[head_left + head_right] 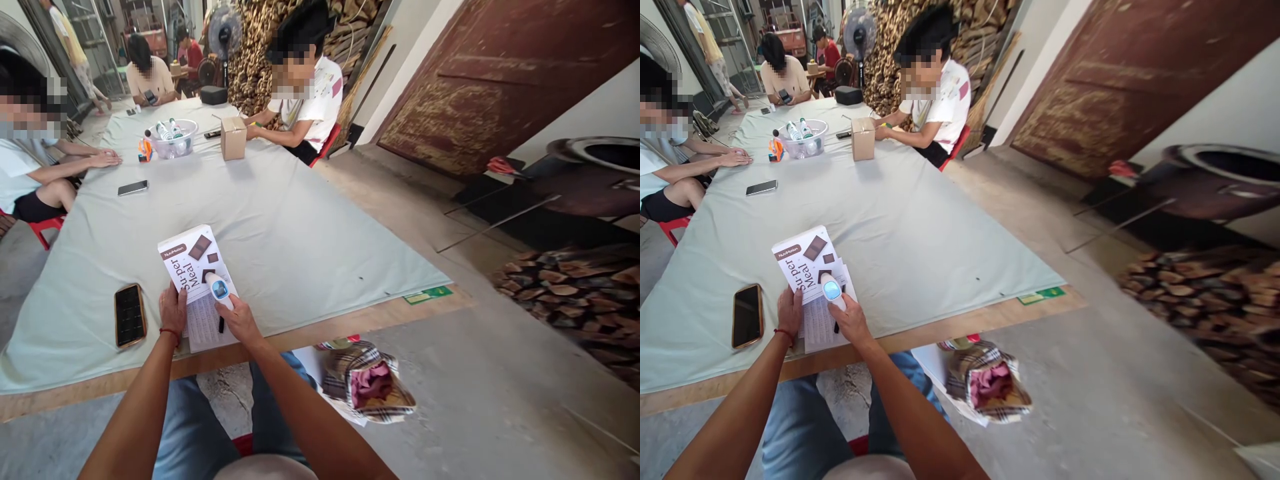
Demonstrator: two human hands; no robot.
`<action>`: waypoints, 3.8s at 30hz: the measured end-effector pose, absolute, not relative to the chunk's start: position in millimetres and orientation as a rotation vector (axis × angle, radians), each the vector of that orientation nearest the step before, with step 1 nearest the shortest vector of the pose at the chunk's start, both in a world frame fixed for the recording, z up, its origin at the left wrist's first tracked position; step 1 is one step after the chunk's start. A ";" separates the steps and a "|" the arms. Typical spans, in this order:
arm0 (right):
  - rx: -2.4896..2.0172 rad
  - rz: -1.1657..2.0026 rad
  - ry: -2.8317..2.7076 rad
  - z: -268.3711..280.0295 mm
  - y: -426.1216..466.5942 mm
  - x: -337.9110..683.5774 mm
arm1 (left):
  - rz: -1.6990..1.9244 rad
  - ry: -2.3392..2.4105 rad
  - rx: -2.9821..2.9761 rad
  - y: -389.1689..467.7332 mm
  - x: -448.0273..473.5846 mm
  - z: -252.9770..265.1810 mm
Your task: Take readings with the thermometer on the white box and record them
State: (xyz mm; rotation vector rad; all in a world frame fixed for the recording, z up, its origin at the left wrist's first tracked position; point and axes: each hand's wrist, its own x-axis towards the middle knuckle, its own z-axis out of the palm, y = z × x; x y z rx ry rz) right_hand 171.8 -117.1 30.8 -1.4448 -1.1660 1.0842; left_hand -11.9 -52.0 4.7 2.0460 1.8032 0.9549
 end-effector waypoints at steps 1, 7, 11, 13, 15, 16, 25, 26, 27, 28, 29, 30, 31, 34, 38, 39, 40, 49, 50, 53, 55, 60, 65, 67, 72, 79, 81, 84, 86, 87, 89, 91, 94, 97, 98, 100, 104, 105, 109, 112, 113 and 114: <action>-1.435 1.090 -1.170 30.6 -117.6 171.3 | 0.950 1.796 2.053 -52.5 -12.0 5.9; -1.489 0.882 -1.194 17.9 -119.7 192.1 | 0.988 1.709 2.076 -57.0 -12.3 10.5; -1.868 0.504 -1.337 2.3 -123.1 239.4 | 0.955 1.749 2.084 -59.0 -11.6 6.0; -2.069 0.311 -1.426 -3.8 -126.0 264.1 | 0.927 1.759 2.098 -59.6 -10.8 2.7; -2.201 0.162 -1.478 -8.6 -129.2 283.4 | 0.902 1.770 2.110 -60.5 -9.6 -0.2; -2.235 0.111 -1.494 -10.7 -130.9 290.2 | 0.892 1.775 2.112 -61.1 -8.8 -1.3; -1.686 0.053 -1.799 -16.0 -131.0 258.8 | 0.814 1.800 2.065 -69.0 -3.1 -1.8; -1.613 0.131 -1.907 -15.4 -127.8 247.6 | 0.802 1.799 2.064 -69.4 -3.1 -1.7; -1.582 0.178 -1.993 -14.7 -124.1 236.8 | 0.792 1.799 2.065 -69.6 -3.2 -1.5; -1.590 0.196 -2.058 -14.0 -120.3 227.4 | 0.785 1.798 2.066 -69.7 -3.2 -1.4; -1.620 0.198 -2.106 -13.3 -116.6 220.0 | 0.781 1.795 2.069 -69.7 -3.3 -1.3; -1.656 0.188 -2.142 -12.5 -113.3 215.2 | 0.781 1.789 2.072 -69.6 -3.2 -1.3; -1.687 0.174 -2.171 -11.6 -110.7 213.3 | 0.783 1.783 2.074 -69.5 -3.0 -1.4; -1.678 0.162 -2.262 -8.0 -109.9 223.5 | 0.787 1.778 2.066 -69.2 -1.8 -2.4; -1.501 0.273 -2.201 -0.9 -126.4 250.1 | 0.810 1.786 2.039 -68.6 0.6 -5.3; -1.469 0.318 -2.087 0.8 -132.7 253.5 | 0.812 1.782 2.037 -68.5 1.3 -5.9; -1.451 0.358 -1.929 2.2 -139.3 254.2 | 0.807 1.779 2.038 -68.4 2.0 -6.3; -1.355 0.984 -1.214 -1.8 -176.3 200.5 | 0.709 1.861 2.002 -70.3 8.0 -3.7; -1.402 0.990 -1.241 -3.7 -177.0 198.3 | 0.713 1.860 2.000 -70.6 8.4 -3.8; -1.533 0.922 -1.301 -9.2 -178.1 197.6 | 0.707 1.855 2.003 -70.9 9.5 -4.6; -1.559 0.894 -1.334 -12.1 -178.9 198.5 | 0.693 1.858 2.003 -70.7 10.3 -5.2; -1.575 0.861 -1.381 -16.2 -180.1 197.8 | 0.655 1.871 2.003 -70.9 11.7 -5.3; -1.584 0.864 -1.414 -18.0 -181.0 198.1 | 0.647 1.856 2.015 -71.8 11.7 -4.3; -1.582 0.860 -1.423 -18.5 -181.3 198.5 | 0.647 1.853 2.013 -71.8 11.6 -4.7; -1.587 0.850 -1.450 -18.9 -181.2 198.0 | 0.660 1.841 2.018 -71.4 11.5 -6.9; -1.558 0.835 -1.452 -17.4 -180.7 196.7 | 0.640 1.852 2.012 -71.8 11.6 -6.0; -1.548 0.835 -1.452 -17.1 -180.7 196.7 | 0.645 1.852 2.017 -71.8 11.5 -6.0; -1.546 0.848 -1.453 -17.0 -180.8 196.9 | 0.656 1.854 2.014 -71.6 11.3 -5.8; -1.545 0.857 -1.443 -17.4 -181.0 197.1 | 0.656 1.854 2.010 -71.6 11.3 -4.9; -1.545 0.859 -1.433 -17.9 -181.0 197.3 | 0.649 1.854 2.009 -71.7 11.3 -4.2; -1.542 0.850 -1.412 -19.4 -181.0 197.5 | 0.630 1.854 2.013 -72.2 11.5 -2.2; -1.529 0.821 -1.403 -21.6 -180.8 197.6 | 0.609 1.858 2.016 -72.9 12.0 0.1; -1.488 0.767 -1.417 -24.9 -180.4 197.7 | 0.580 1.883 2.002 -73.8 13.1 3.1; -1.452 0.724 -1.440 -26.5 -180.3 197.7 | 0.562 1.891 1.994 -74.1 14.1 4.9; -1.446 0.714 -1.445 -26.7 -180.3 197.9 | 0.563 1.888 1.996 -74.1 14.3 5.1; -1.438 0.707 -1.453 -27.0 -180.5 198.2 | 0.571 1.882 2.002 -74.0 14.3 5.2; -1.429 0.727 -1.462 -28.0 -180.7 198.9 | 0.582 1.873 2.015 -73.6 13.6 4.7; -1.429 0.728 -1.463 -28.4 -180.8 199.0 | 0.583 1.872 2.018 -73.5 13.4 4.5; -1.422 0.718 -1.459 -29.8 -180.8 199.2 | 0.588 1.870 2.021 -73.0 12.9 3.4; -1.431 0.720 -1.451 -30.4 -181.0 199.6 | 0.588 1.871 2.020 -72.7 13.0 2.9; -1.437 0.721 -1.448 -30.5 -181.1 199.7 | 0.586 1.873 2.020 -72.6 13.1 2.8; -1.442 0.721 -1.445 -30.5 -181.1 199.9 | 0.585 1.874 2.020 -72.6 13.2 2.9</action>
